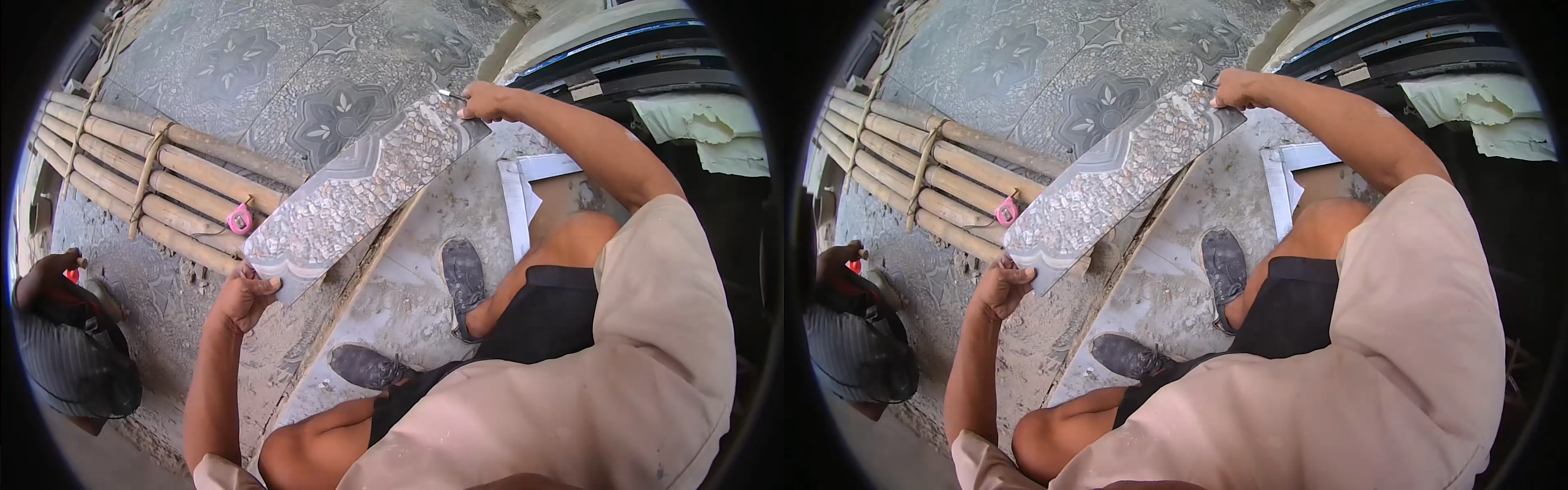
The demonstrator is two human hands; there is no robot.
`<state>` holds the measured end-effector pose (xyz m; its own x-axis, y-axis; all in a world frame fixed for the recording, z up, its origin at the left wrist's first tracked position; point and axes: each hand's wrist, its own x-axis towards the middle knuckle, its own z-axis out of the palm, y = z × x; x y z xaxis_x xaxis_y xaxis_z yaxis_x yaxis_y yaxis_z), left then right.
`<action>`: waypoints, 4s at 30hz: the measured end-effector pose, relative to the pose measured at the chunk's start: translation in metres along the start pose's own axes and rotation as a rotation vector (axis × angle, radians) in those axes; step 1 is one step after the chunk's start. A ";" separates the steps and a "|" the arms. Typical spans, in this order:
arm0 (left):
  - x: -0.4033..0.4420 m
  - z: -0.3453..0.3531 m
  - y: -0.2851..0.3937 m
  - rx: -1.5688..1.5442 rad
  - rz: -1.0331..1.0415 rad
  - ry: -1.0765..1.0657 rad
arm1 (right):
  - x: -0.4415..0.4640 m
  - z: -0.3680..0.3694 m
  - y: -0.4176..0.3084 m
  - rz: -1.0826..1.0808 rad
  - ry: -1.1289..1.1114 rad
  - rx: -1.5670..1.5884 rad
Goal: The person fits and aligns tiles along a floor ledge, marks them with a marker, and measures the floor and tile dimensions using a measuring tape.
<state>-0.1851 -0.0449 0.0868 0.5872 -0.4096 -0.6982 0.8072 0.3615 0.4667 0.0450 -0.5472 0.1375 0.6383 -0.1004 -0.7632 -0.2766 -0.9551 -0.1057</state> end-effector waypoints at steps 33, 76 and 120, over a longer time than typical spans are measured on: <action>0.333 0.083 -0.112 0.161 -0.019 0.744 | 0.383 0.026 0.107 -0.094 0.546 -0.029; 0.273 0.132 -0.150 0.305 0.028 0.971 | 0.255 -0.091 0.090 -0.306 -0.129 0.569; -0.141 0.207 -0.015 0.752 0.521 0.073 | -0.175 0.051 -0.219 -0.751 0.410 -0.180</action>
<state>-0.2672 -0.1660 0.2911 0.9036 -0.2842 -0.3207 0.2833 -0.1653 0.9447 -0.0425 -0.3066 0.2620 0.8241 0.5136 -0.2388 0.4162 -0.8351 -0.3597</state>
